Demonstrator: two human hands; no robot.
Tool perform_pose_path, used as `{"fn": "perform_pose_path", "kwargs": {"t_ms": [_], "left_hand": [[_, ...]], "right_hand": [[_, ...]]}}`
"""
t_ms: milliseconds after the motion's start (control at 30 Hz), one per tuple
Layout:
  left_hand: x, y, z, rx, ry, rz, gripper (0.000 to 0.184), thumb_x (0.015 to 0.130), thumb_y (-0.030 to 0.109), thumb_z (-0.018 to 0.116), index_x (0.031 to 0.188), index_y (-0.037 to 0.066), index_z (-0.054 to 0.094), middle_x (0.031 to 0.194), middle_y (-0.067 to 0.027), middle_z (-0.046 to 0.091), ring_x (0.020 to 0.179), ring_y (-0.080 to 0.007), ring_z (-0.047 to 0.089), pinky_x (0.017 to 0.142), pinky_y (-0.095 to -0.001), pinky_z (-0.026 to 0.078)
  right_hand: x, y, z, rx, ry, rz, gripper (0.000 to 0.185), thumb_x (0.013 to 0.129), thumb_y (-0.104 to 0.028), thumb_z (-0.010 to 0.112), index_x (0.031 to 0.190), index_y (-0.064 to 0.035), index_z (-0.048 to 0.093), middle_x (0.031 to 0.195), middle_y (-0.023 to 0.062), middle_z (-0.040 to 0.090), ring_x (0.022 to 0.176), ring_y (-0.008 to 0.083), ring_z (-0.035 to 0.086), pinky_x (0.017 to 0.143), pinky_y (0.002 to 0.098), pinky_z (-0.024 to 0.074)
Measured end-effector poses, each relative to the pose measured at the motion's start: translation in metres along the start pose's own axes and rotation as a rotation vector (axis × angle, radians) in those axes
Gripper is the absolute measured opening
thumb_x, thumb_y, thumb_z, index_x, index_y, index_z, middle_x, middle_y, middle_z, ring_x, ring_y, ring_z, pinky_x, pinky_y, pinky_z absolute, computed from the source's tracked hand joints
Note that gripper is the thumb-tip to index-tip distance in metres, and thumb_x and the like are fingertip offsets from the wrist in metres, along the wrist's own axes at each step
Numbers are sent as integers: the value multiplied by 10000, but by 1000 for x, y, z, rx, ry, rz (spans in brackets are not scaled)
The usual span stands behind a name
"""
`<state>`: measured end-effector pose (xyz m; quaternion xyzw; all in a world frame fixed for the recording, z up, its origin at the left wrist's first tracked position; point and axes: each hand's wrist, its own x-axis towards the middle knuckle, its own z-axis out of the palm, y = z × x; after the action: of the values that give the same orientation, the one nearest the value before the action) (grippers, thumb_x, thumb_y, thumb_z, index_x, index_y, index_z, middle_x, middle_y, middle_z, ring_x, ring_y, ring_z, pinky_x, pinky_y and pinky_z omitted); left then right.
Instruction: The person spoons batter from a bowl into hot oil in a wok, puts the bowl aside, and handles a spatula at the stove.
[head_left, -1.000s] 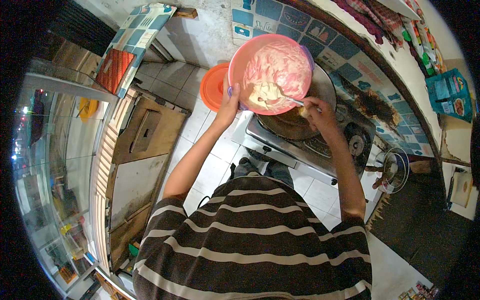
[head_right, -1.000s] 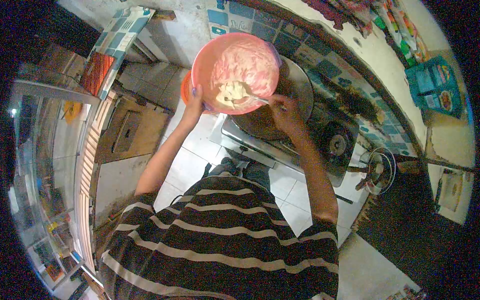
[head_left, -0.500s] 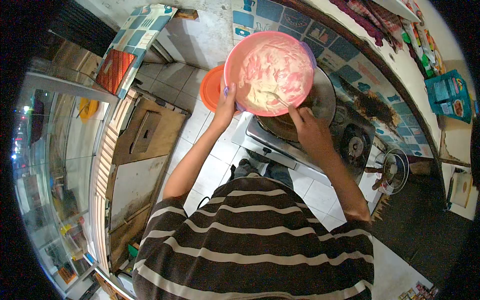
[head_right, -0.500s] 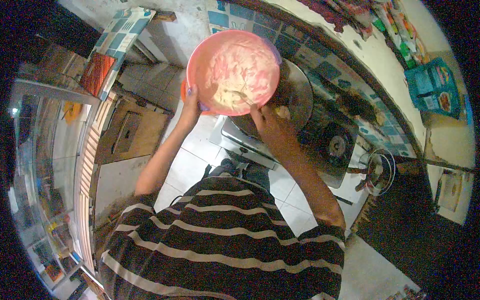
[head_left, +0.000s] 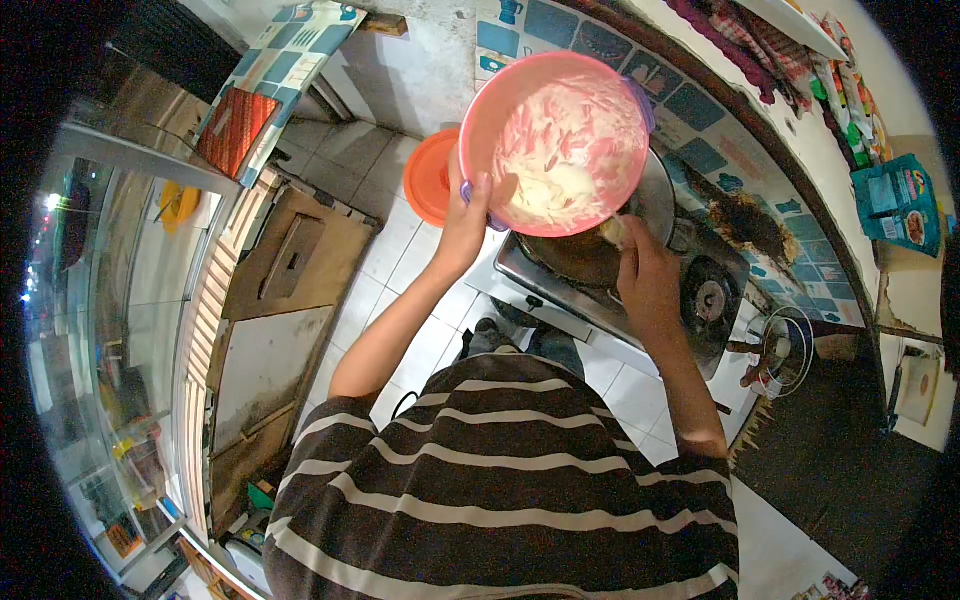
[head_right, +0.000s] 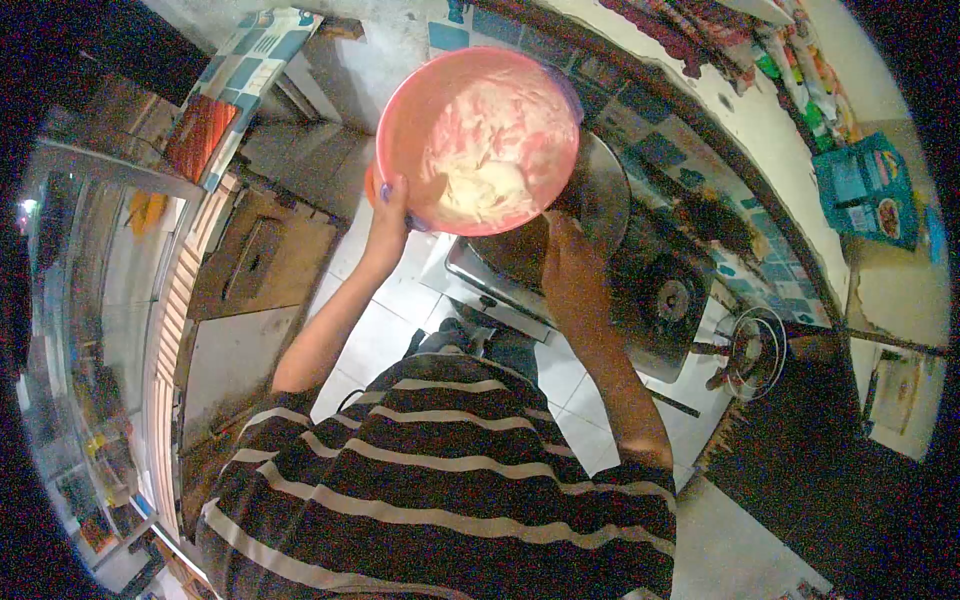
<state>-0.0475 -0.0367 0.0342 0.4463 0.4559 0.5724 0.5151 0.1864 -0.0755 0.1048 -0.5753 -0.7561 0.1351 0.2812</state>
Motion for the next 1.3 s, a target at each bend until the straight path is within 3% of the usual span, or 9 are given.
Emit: {"fn": "perform_pose_path", "kwargs": {"t_ms": [100,400,500,533,733,800,900,1167,1300], "left_hand": [[-5,19,15,45,-4,201,616,966,350,421,1417,36,144,1407,-162,274,1314,-248,273,1078,-357,230],[-18,-20,18,16,0,20,642,968,360,408,1430,46,91,1429,-178,246,1335,-260,244,1091,-364,202],[-24,-27,12,133,43,-40,636,971,442,346,1434,75,111,1368,-178,338,1221,-256,383,963,-347,360],[-25,-32,10,200,67,-60,632,972,473,319,1435,88,126,1336,-177,387,1163,-255,454,899,-338,439],[-23,-40,6,218,51,128,673,963,520,287,1398,14,200,1296,-162,425,1096,-237,492,917,-327,409],[-27,-39,4,225,23,99,664,963,526,277,1363,-3,251,1242,-148,460,1077,-224,494,903,-331,415],[-29,-44,-6,219,-10,-10,659,961,537,266,1309,-20,314,1156,-127,498,1039,-206,496,871,-333,423],[-26,-41,-11,258,3,-219,724,934,606,241,1302,-11,334,1074,-133,549,852,-166,561,653,-265,464],[-21,-41,-10,181,-1,-248,738,928,614,248,1335,1,302,1118,-144,539,903,-180,576,663,-264,486]], "right_hand": [[6,0,6,22,-56,102,232,874,-44,488,1094,-4,550,955,228,623,848,401,611,744,430,485],[-8,17,44,200,-159,148,136,901,-104,508,891,9,583,779,143,644,788,262,643,709,341,476],[-2,25,47,288,-137,163,159,881,-127,513,828,-5,600,798,166,635,751,310,630,705,394,483],[-1,26,49,288,-111,147,157,880,-124,515,831,-1,599,799,166,635,753,307,630,708,391,483],[-2,31,50,318,-84,114,150,887,-119,526,878,13,597,819,155,636,788,269,622,738,357,476],[-1,30,48,343,-92,126,178,904,-146,538,925,21,596,833,125,640,832,202,611,760,316,461],[-3,35,52,371,-77,120,146,891,-125,535,900,3,605,848,166,636,811,296,619,752,368,477],[-4,55,43,442,-234,368,267,912,-266,532,946,-14,614,929,160,609,853,261,581,757,373,457],[-1,66,46,547,-218,367,243,930,-263,531,941,-30,597,667,10,523,480,77,402,420,248,310]]}}
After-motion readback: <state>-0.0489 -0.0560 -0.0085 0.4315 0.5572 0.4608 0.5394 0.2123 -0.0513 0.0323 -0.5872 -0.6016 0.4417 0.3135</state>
